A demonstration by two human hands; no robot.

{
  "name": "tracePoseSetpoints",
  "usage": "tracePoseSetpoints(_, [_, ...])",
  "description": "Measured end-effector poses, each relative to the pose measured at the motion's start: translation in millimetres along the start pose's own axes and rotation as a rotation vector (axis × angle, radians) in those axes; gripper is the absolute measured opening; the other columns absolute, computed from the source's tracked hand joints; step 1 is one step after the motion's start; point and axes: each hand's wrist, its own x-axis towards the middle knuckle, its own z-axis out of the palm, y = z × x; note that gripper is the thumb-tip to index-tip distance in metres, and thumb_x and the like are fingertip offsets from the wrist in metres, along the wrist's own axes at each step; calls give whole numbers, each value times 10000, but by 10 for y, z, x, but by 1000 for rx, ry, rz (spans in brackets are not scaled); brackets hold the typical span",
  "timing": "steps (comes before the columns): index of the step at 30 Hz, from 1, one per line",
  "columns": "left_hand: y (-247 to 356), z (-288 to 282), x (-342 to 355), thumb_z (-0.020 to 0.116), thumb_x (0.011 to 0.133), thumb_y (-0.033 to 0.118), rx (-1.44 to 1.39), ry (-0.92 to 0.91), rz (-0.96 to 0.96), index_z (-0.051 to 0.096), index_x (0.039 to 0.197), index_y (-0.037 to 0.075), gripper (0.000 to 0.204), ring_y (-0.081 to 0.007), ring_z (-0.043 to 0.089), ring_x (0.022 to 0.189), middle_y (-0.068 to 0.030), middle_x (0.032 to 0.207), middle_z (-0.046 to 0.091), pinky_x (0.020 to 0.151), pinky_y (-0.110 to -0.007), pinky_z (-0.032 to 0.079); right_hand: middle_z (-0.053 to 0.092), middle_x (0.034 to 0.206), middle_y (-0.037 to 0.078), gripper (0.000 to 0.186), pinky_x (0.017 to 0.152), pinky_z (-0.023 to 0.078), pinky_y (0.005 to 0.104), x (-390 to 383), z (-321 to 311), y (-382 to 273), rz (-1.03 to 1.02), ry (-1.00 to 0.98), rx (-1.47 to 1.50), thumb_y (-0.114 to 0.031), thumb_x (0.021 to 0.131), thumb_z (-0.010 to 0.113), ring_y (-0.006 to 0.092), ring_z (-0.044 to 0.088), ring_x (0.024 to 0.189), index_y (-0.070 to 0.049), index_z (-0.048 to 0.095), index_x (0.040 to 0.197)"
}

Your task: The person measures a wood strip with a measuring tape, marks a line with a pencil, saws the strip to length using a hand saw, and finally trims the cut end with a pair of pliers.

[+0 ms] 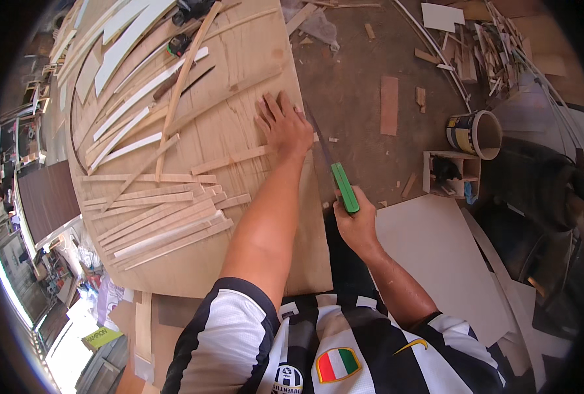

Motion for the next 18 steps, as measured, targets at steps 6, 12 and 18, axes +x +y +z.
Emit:
tracePoseSetpoints(6, [-104, 115, -53, 466, 1082, 377, 3, 99, 50, 457, 1548, 82, 552, -456, 160, 1598, -267, 1682, 270, 1265, -641, 136, 670, 861, 246, 235, 710, 539, 426, 19, -118, -16, -119, 57, -25, -48, 921, 688, 464, 692, 822, -8, 599, 1135])
tracePoseSetpoints(12, [-345, -335, -300, 621, 1007, 485, -300, -120, 286, 585, 1445, 149, 554, -441, 306, 1539, -234, 1622, 368, 1244, -595, 244, 688, 913, 256, 258, 717, 552, 469, -238, -242, 25, -258, 110, -88, -85, 931, 704, 496, 683, 882, -28, 614, 1166])
tracePoseSetpoints(18, [-810, -569, -293, 809, 858, 363, 14, -34, 540, 666, 1191, 167, 412, -348, 567, 1270, -147, 1220, 655, 1107, -502, 420, 692, 969, 216, 261, 745, 562, 412, -298, -117, -148, -536, 59, -214, -10, 890, 712, 414, 700, 886, -7, 657, 1145])
